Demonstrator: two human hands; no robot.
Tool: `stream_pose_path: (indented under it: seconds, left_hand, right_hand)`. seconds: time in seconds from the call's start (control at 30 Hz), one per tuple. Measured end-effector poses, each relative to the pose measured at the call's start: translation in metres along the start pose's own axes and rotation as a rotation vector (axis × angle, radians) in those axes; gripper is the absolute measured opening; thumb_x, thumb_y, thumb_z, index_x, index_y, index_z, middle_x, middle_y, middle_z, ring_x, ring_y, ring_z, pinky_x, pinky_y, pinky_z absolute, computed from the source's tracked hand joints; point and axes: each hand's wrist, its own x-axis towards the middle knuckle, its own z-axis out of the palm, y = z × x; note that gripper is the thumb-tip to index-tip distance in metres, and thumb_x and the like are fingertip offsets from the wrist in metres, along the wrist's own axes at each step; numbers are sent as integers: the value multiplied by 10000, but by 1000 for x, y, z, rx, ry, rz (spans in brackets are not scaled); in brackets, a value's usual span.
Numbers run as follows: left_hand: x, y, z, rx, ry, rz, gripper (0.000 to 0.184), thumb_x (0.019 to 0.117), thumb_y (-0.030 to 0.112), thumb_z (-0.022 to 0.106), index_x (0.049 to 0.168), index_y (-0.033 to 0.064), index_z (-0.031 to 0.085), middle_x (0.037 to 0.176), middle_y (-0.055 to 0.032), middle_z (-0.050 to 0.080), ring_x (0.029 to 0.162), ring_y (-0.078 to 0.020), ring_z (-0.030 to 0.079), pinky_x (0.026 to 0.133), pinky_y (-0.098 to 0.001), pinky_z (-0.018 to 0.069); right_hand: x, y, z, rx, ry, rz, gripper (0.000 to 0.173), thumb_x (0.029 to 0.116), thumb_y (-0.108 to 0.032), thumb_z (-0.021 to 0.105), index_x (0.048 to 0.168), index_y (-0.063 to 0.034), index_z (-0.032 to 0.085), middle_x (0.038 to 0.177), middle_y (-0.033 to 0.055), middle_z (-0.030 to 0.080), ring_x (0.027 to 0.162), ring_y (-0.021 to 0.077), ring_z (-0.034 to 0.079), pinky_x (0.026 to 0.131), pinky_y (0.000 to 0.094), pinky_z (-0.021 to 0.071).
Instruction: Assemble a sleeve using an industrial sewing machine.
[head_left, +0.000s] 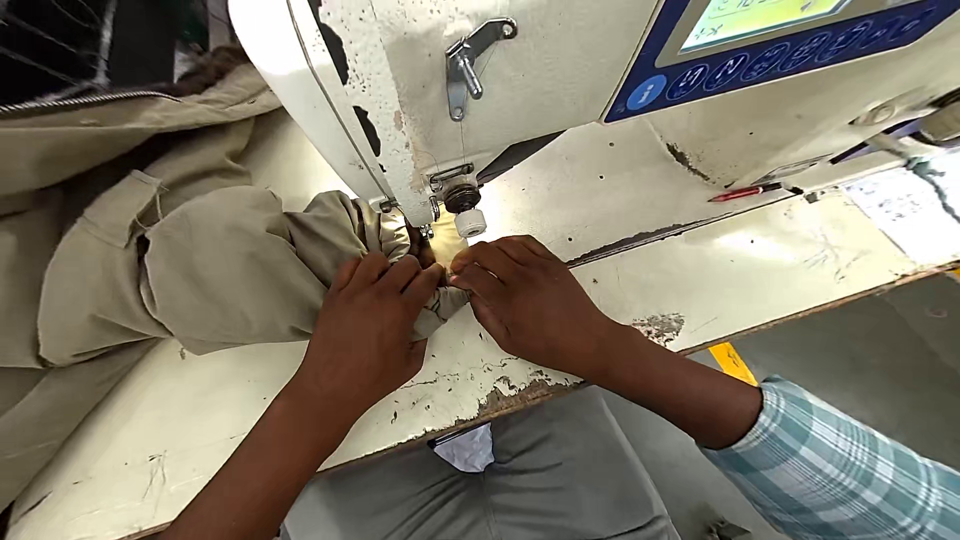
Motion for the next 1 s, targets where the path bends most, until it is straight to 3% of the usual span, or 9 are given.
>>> stream_pose_path:
  seconds: [0.1,0.17,0.2,0.33,0.7,0.87,1.0]
  left_hand:
    - [1,-1,0,-10,-19,11,593,687,256,745,1272,162,731,1242,-41,670,995,-287,603,809,-476,466]
    - [0,-4,0,-18,-33,37,560,690,265,757,1240,161,738,1403,-13,623,1042,-280,614,823,-472,478]
    - [1,-5,0,-28,-35,48,546,689,264,757,1226,164,741,1416,10,624,1037,-270,619,817,-466,477]
    - [0,-6,-2,-99,-47,-11,602,662,230,763,1263,197,734,1311,40,674,975,-239,608,778,-456,464]
    - [1,-10,0,-152,-20,-53,603,652,262,758,1252,204,734,1271,45,688,933,-217,603,741,-442,450]
    - [5,-15,2,-151,-19,-47,583,668,263,755,1247,201,733,1271,37,686,947,-233,610,746,-459,463]
    - [9,-20,4,-130,4,-33,550,693,289,743,1236,204,734,1246,39,693,956,-220,612,765,-446,468]
  right_hand:
    - [0,-3,-1,-17,-81,43,231,994,-196,517,1106,-121,703,1441,64,603,1191,283,614,958,418,493]
    - [2,-7,-1,-44,-99,59,213,975,-187,524,1098,-119,684,1434,79,614,1166,304,626,928,419,497]
    - [3,-9,-2,-62,-104,68,214,980,-179,525,1108,-112,682,1433,84,616,1153,308,634,918,419,500]
    - [5,-16,-3,-136,-113,94,211,989,-169,538,1117,-99,691,1416,77,633,1122,297,643,914,414,484]
    - [12,-18,-4,-169,-116,90,213,990,-162,520,1097,-67,677,1191,103,707,1090,296,637,927,408,473]
    - [17,-16,-3,-194,-104,84,228,995,-169,519,1111,-59,682,1202,102,707,1032,288,641,874,405,476]
    - [21,-13,-2,-196,-113,93,280,968,-171,548,1193,-53,665,1257,101,687,1053,291,634,887,412,473]
